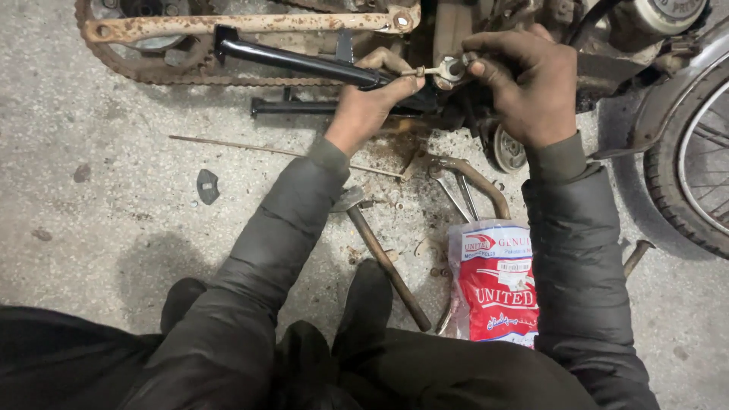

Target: Unpacking a new motorcycle center stand and installing it onto the motorcycle frame using a hammer for alignment.

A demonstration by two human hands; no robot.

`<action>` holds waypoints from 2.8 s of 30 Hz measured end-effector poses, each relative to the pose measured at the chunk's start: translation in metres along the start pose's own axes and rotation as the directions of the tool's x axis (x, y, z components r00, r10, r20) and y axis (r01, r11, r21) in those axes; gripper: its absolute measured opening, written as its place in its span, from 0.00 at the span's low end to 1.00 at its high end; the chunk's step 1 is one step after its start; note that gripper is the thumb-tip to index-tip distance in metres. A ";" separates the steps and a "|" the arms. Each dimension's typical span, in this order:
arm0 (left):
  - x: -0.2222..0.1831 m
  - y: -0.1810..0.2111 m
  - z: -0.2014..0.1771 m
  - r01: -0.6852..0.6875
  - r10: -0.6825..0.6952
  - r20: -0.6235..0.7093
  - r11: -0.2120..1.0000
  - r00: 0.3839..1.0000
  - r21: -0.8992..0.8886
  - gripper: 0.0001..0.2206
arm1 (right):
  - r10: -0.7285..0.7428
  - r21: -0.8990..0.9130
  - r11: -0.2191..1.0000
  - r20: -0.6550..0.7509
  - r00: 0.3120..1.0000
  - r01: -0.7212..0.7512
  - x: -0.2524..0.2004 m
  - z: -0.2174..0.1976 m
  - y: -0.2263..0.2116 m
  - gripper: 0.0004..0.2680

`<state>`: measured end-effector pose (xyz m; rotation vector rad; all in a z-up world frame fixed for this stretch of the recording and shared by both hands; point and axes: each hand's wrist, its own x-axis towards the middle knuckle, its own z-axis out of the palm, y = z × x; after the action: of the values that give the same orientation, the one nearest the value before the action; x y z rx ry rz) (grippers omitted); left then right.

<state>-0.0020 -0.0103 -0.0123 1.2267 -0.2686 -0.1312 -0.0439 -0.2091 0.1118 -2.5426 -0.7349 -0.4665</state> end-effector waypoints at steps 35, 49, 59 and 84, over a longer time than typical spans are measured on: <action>0.000 -0.001 0.009 0.098 -0.094 -0.160 0.995 0.983 0.018 0.13 | 0.069 -0.050 0.996 0.030 0.997 -0.067 0.005 0.008 -0.008 0.08; 0.002 0.001 0.005 -0.013 0.014 -0.077 1.000 0.997 0.010 0.11 | 0.021 -0.499 0.855 0.299 0.954 0.138 0.023 0.032 -0.005 0.14; 0.004 -0.003 0.005 -0.041 0.041 -0.068 0.999 0.997 0.006 0.10 | 0.108 -0.338 0.941 0.354 0.929 0.019 0.019 0.020 -0.004 0.07; -0.003 0.019 0.005 0.016 -0.016 -0.038 1.000 0.999 -0.003 0.12 | 0.551 0.509 0.735 -0.063 0.832 -0.448 0.054 0.001 -0.027 0.05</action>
<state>-0.0072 -0.0076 0.0065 1.2272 -0.2253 -0.1220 -0.0158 -0.1657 0.1436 -2.0548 -0.0374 -0.3079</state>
